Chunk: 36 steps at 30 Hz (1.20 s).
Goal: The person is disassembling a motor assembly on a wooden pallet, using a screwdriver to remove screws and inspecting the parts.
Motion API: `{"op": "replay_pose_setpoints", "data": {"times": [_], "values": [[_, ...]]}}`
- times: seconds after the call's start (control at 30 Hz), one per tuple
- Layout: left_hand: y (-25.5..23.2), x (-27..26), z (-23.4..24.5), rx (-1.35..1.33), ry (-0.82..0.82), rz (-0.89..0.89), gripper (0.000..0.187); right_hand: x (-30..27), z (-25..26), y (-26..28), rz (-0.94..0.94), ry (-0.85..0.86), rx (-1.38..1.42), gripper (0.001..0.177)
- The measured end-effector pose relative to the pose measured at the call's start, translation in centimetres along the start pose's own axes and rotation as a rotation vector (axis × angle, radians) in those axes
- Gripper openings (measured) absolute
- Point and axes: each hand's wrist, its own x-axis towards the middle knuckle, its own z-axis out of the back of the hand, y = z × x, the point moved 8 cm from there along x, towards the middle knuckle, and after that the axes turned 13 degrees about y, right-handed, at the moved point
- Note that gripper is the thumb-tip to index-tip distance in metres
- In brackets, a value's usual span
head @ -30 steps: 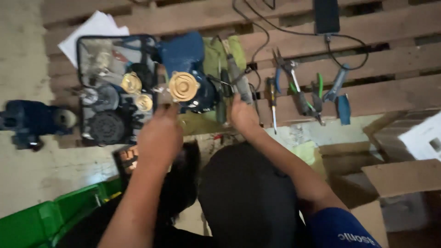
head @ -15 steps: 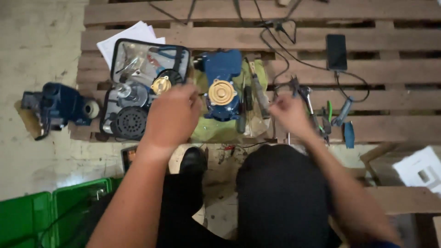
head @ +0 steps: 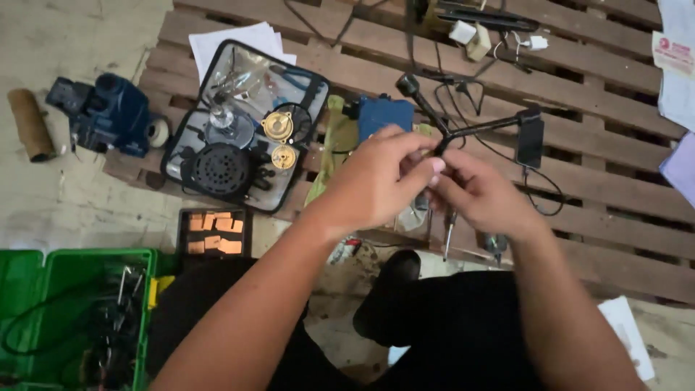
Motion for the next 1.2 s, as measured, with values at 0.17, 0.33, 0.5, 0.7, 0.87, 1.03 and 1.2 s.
{"op": "replay_pose_setpoints", "data": {"times": [0.17, 0.33, 0.5, 0.7, 0.87, 1.03, 1.2], "values": [[3.9, 1.1, -1.1, -0.120, -0.043, 0.028, 0.028, 1.7, -1.2, 0.2, -0.037, -0.023, -0.112, 0.011], [7.8, 0.7, -1.2, -0.194, -0.044, 0.194, 0.029, 2.8, -1.9, -1.9, -0.068, -0.029, -0.155, 0.009], [11.0, 0.1, -1.9, -0.115, 0.011, 0.339, 0.030, 1.7, 2.5, -2.2, -0.137, -0.152, -0.101, 0.029], [15.3, -0.6, -3.2, 0.069, 0.061, 0.445, 0.029, 2.0, 3.8, -3.2, -0.072, -0.174, 0.242, 0.038], [16.1, -0.8, -2.7, 0.184, 0.069, 0.434, 0.032, 2.2, 0.8, -1.5, 0.013, -0.199, 0.137, 0.029], [18.2, -1.2, -3.2, 0.124, -0.019, 0.289, 0.031, 2.6, -1.1, -1.1, 0.018, -0.189, 0.118, 0.023], [17.2, -1.1, -3.3, 0.072, -0.046, 0.225, 0.030, 2.7, -1.7, -1.3, 0.059, -0.185, 0.099, 0.020]]}}
